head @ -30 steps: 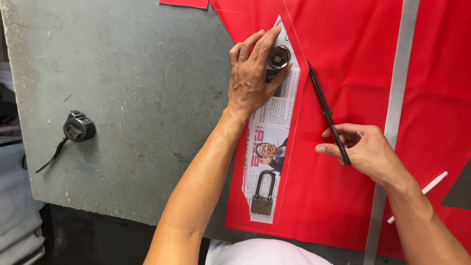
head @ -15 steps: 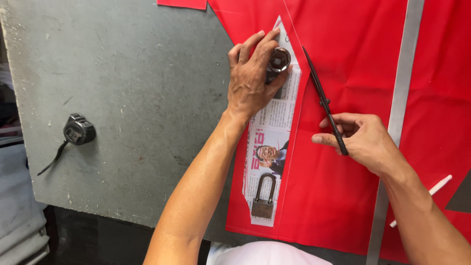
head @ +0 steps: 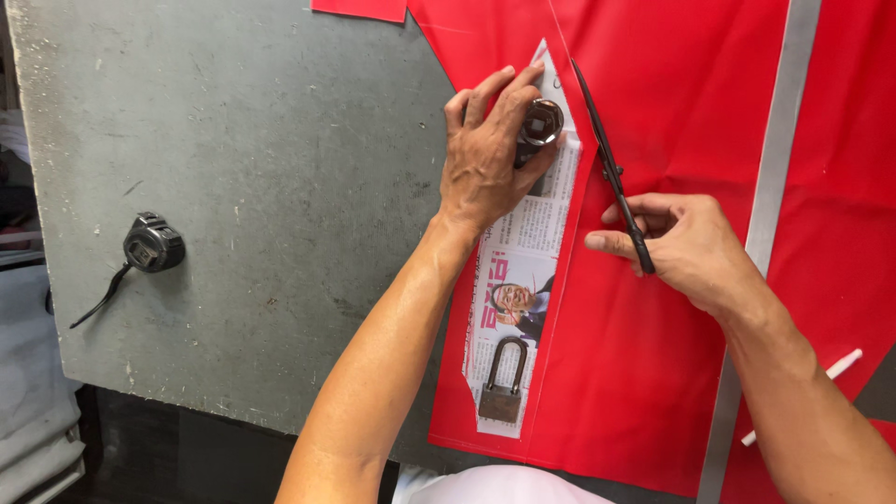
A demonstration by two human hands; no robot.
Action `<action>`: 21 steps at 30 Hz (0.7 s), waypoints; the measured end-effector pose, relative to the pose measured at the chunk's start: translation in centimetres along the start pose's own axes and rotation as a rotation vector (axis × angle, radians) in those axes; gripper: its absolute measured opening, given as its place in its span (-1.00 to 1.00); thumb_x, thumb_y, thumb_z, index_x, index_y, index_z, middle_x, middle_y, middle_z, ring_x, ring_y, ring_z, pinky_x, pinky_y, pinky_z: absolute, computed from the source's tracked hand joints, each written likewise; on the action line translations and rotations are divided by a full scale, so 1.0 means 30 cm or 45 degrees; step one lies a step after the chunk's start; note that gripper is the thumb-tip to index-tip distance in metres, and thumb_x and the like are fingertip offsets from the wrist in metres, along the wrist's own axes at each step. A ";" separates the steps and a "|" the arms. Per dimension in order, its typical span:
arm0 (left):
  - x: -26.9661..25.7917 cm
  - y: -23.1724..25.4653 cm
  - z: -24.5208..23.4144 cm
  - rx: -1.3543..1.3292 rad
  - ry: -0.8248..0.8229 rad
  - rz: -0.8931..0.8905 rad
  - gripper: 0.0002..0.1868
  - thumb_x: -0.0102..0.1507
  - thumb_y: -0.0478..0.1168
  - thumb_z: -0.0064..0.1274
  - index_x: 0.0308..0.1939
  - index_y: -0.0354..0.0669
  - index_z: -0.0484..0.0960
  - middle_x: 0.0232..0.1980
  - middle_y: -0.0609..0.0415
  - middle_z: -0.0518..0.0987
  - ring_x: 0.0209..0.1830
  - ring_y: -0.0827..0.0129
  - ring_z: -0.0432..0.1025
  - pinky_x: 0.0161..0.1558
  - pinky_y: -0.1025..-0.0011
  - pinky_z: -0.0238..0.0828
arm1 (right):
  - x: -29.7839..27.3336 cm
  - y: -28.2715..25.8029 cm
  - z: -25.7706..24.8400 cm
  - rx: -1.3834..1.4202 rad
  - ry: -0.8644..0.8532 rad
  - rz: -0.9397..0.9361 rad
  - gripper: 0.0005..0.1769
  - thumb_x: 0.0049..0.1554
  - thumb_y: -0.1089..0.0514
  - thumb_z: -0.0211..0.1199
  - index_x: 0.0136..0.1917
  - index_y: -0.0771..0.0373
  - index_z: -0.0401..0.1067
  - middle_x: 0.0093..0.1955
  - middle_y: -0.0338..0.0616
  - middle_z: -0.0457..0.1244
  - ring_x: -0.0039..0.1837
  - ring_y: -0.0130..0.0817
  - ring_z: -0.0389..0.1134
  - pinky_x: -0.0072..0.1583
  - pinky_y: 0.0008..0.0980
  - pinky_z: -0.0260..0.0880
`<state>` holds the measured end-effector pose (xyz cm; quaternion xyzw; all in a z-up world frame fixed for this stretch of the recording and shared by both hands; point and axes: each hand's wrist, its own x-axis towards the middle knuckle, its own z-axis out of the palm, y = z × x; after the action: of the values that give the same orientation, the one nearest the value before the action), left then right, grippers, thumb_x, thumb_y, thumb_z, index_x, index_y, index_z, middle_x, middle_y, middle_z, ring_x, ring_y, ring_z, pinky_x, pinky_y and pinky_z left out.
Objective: The person places a pattern on red fabric and secures it with a padlock and a metal cup. They use scissors to cut the fabric along the pattern's edge. After cutting, they remove the pattern, place a newspaper strip on the fabric, and use a ruler and chalk to mark a line. They then cut the fabric along the marked line.
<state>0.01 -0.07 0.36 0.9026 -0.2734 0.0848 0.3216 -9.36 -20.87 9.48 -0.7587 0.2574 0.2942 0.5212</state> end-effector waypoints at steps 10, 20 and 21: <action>-0.008 -0.011 0.016 -0.035 -0.004 -0.021 -0.44 0.27 0.07 0.33 0.23 0.01 0.44 0.48 0.28 0.40 0.53 0.30 0.19 0.55 0.18 -0.05 | 0.044 -0.027 0.005 0.038 0.015 -0.052 -0.55 -0.08 0.02 0.56 -0.03 0.36 0.57 -0.42 -0.26 0.26 -0.38 -0.54 0.21 -0.32 -0.52 0.17; -0.010 -0.017 0.017 -0.017 -0.011 -0.025 -0.42 0.26 0.03 0.36 0.24 0.02 0.44 0.49 0.28 0.39 0.54 0.32 0.19 0.55 0.21 -0.03 | 0.075 -0.063 0.005 0.062 0.000 -0.091 -0.59 -0.08 0.03 0.56 -0.07 0.35 0.58 -0.42 -0.25 0.28 -0.38 -0.52 0.22 -0.33 -0.49 0.18; -0.011 -0.017 0.013 -0.021 -0.018 -0.025 -0.41 0.25 0.03 0.36 0.24 0.00 0.44 0.49 0.28 0.39 0.54 0.32 0.19 0.55 0.21 -0.03 | 0.078 -0.069 0.005 0.060 0.004 -0.102 -0.59 -0.08 0.04 0.56 -0.07 0.35 0.58 -0.42 -0.25 0.28 -0.38 -0.53 0.22 -0.33 -0.50 0.18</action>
<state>-0.01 0.17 -0.31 0.9031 -0.2674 0.0727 0.3280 -6.33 -20.24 9.10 -0.7563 0.2345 0.2660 0.5498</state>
